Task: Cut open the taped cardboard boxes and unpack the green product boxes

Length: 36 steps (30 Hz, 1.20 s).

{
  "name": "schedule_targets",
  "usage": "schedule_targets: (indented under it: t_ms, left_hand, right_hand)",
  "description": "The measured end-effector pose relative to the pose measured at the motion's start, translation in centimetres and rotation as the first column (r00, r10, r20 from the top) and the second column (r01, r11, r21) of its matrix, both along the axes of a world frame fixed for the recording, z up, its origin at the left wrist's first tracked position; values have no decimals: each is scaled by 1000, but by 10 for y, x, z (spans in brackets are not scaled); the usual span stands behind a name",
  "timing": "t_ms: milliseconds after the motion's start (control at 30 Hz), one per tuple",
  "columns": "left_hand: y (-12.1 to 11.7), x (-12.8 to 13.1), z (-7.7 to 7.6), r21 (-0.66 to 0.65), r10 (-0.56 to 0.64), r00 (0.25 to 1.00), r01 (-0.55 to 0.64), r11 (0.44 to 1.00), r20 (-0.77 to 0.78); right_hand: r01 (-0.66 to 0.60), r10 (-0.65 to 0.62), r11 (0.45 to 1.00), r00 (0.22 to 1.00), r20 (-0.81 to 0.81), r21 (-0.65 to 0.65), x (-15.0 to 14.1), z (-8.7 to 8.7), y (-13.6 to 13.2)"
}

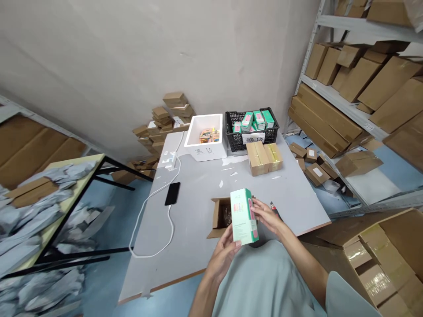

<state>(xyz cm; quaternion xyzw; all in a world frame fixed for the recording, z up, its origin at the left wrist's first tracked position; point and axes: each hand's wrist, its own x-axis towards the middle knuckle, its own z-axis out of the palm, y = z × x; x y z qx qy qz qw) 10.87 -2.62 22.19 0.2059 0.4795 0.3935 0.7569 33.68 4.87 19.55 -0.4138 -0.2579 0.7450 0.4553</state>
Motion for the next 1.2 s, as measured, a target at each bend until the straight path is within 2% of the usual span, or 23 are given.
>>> schedule_targets:
  t_ms: [133,300,400,567,700,800,900,967,1067,1200]
  left_hand:
    - [12,-2,-7,-15,35,997,-36,999,-71]
    - [23,7,-8,-31,80,992,-83,996,-99]
    - [30,15,-7,-51,86,986,-94,994,-140]
    - [55,23,-5,-27,90,982,-95,995,-165]
    - [93,25,3,29,84,981,-80,996,-173]
    - [135,25,12,79,73,984,-60,995,-165]
    - [196,28,19,159,128,976,-101,982,-174]
    - [248,32,22,217,157,973,-119,969,-169]
    - [342,39,25,312,176,972,-121,942,-156]
    - [463,48,20,362,209,958,-129,923,-194]
  right_hand:
    - [-109,108,994,991,82,4,-1,-16,-18]
    - [-156,155,988,981,117,-1,-1,-39,-38]
    - [-170,171,985,978,124,-15,0,-46,-41]
    - [-105,101,994,987,128,28,-1,-43,-24]
    - [-24,17,997,995,98,67,-4,-28,10]
    - [48,-58,994,993,98,102,-10,-13,49]
    - [146,-159,979,984,78,145,-22,-2,108]
    - [229,-240,959,969,49,165,-32,2,162]
    - [347,-360,913,933,25,215,-46,2,258]
    - [403,-413,894,910,14,195,-56,-6,387]
